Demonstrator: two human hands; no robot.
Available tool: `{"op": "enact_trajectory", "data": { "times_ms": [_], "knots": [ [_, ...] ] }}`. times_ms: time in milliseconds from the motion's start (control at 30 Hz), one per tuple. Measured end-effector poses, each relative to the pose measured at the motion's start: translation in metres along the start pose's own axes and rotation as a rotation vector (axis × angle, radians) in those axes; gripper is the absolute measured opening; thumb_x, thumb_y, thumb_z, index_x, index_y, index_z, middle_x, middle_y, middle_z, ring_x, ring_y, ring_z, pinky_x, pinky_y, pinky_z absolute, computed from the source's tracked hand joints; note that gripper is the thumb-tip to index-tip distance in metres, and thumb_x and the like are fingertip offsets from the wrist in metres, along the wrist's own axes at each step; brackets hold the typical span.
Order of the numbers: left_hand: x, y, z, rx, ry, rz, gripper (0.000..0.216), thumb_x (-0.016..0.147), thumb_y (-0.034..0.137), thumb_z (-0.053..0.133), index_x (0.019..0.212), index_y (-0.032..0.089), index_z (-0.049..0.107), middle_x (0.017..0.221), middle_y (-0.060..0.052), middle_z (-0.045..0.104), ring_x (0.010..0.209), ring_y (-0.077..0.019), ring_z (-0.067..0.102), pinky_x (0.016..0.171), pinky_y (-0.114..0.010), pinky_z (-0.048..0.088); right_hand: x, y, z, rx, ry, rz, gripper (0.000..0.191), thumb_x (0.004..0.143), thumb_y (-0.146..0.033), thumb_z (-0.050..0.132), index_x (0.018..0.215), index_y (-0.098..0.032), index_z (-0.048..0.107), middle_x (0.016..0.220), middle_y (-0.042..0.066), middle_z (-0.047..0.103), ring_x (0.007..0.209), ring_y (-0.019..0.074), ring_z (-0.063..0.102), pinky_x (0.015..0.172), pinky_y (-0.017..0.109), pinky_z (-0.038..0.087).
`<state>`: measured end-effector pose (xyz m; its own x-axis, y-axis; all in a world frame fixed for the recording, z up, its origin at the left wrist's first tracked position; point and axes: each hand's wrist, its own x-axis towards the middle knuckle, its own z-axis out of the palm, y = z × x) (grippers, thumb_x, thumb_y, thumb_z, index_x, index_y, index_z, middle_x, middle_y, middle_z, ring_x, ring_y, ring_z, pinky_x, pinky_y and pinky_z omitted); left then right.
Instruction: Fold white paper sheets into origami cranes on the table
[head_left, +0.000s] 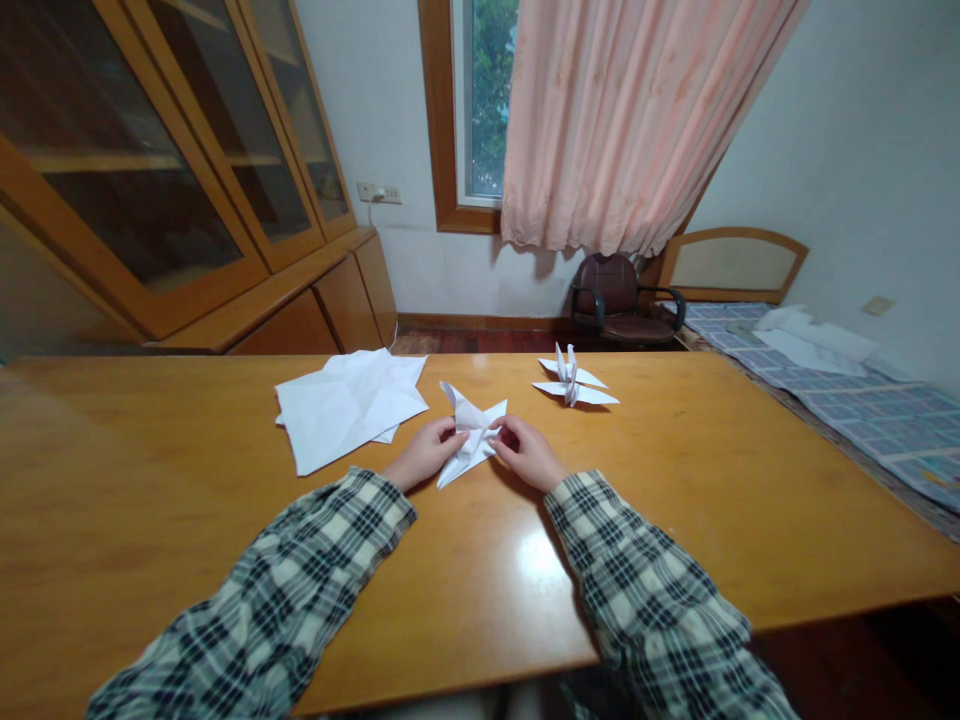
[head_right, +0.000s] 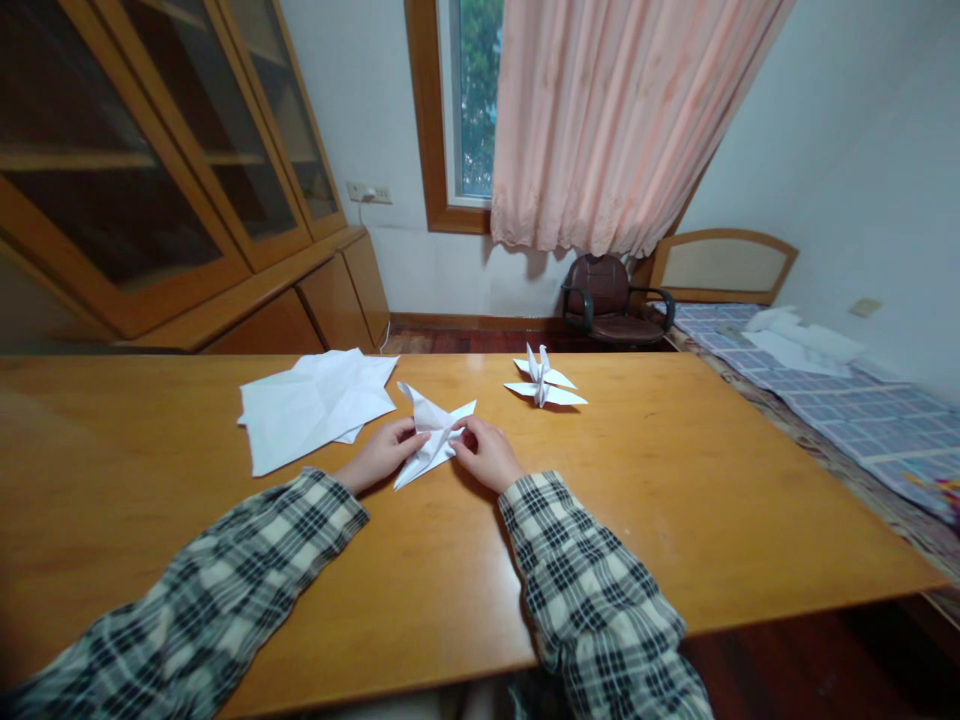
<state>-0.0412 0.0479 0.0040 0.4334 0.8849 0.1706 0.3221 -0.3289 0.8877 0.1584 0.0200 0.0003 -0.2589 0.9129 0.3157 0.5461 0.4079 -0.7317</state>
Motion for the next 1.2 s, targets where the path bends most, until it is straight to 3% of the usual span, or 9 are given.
{"op": "enact_trajectory", "data": {
  "times_ms": [467, 700, 833, 933, 1067, 1200],
  "knots": [
    [-0.001, 0.006, 0.004, 0.157, 0.057, 0.020, 0.029, 0.082, 0.036, 0.051, 0.093, 0.013, 0.065, 0.088, -0.007, 0.065, 0.078, -0.0191, 0.059, 0.069, -0.030, 0.047, 0.001, -0.002, -0.002, 0.046, 0.029, 0.009, 0.019, 0.081, -0.031, 0.055, 0.097, -0.020, 0.056, 0.071, -0.002, 0.055, 0.063, 0.0118, 0.049, 0.062, 0.024, 0.040],
    [-0.002, 0.012, 0.007, 0.212, 0.058, 0.155, 0.020, 0.081, 0.028, 0.053, 0.093, 0.016, 0.065, 0.100, -0.009, 0.061, 0.094, -0.0222, 0.056, 0.083, -0.036, 0.045, 0.002, -0.004, 0.000, 0.011, 0.063, 0.029, 0.025, 0.080, -0.031, 0.057, 0.103, -0.020, 0.054, 0.083, 0.001, 0.059, 0.069, 0.0132, 0.052, 0.070, 0.027, 0.043],
    [-0.002, 0.006, 0.010, 0.153, 0.069, 0.079, 0.022, 0.079, 0.028, 0.056, 0.097, 0.016, 0.057, 0.084, -0.004, 0.059, 0.073, -0.0167, 0.058, 0.065, -0.030, 0.048, 0.003, -0.004, 0.004, -0.033, 0.105, 0.041, 0.024, 0.080, -0.029, 0.057, 0.101, -0.020, 0.055, 0.082, 0.002, 0.059, 0.071, 0.0140, 0.052, 0.070, 0.028, 0.043],
    [-0.003, 0.003, 0.013, -0.025, 0.058, -0.021, 0.031, 0.078, 0.031, 0.057, 0.102, 0.018, 0.044, 0.078, 0.000, 0.057, 0.058, -0.0116, 0.055, 0.049, -0.023, 0.046, 0.003, -0.004, 0.006, -0.040, 0.138, 0.072, 0.023, 0.079, -0.031, 0.057, 0.100, -0.021, 0.053, 0.076, 0.000, 0.057, 0.067, 0.0137, 0.052, 0.066, 0.027, 0.042],
    [-0.004, 0.004, 0.015, -0.142, 0.054, -0.010, 0.034, 0.077, 0.029, 0.058, 0.100, 0.020, 0.034, 0.079, 0.002, 0.055, 0.054, -0.0087, 0.053, 0.046, -0.020, 0.045, 0.003, -0.005, 0.006, -0.025, 0.147, 0.094, 0.021, 0.079, -0.028, 0.054, 0.098, -0.022, 0.050, 0.073, -0.002, 0.057, 0.062, 0.0128, 0.052, 0.062, 0.026, 0.041],
    [-0.005, 0.006, 0.015, -0.060, 0.067, 0.015, 0.026, 0.079, 0.027, 0.055, 0.093, 0.021, 0.034, 0.071, 0.005, 0.052, 0.052, -0.0081, 0.051, 0.048, -0.020, 0.043, 0.003, -0.005, 0.004, -0.028, 0.148, 0.110, 0.020, 0.077, -0.022, 0.052, 0.097, -0.022, 0.049, 0.073, -0.002, 0.058, 0.063, 0.0134, 0.053, 0.062, 0.026, 0.042]
  ]
}}
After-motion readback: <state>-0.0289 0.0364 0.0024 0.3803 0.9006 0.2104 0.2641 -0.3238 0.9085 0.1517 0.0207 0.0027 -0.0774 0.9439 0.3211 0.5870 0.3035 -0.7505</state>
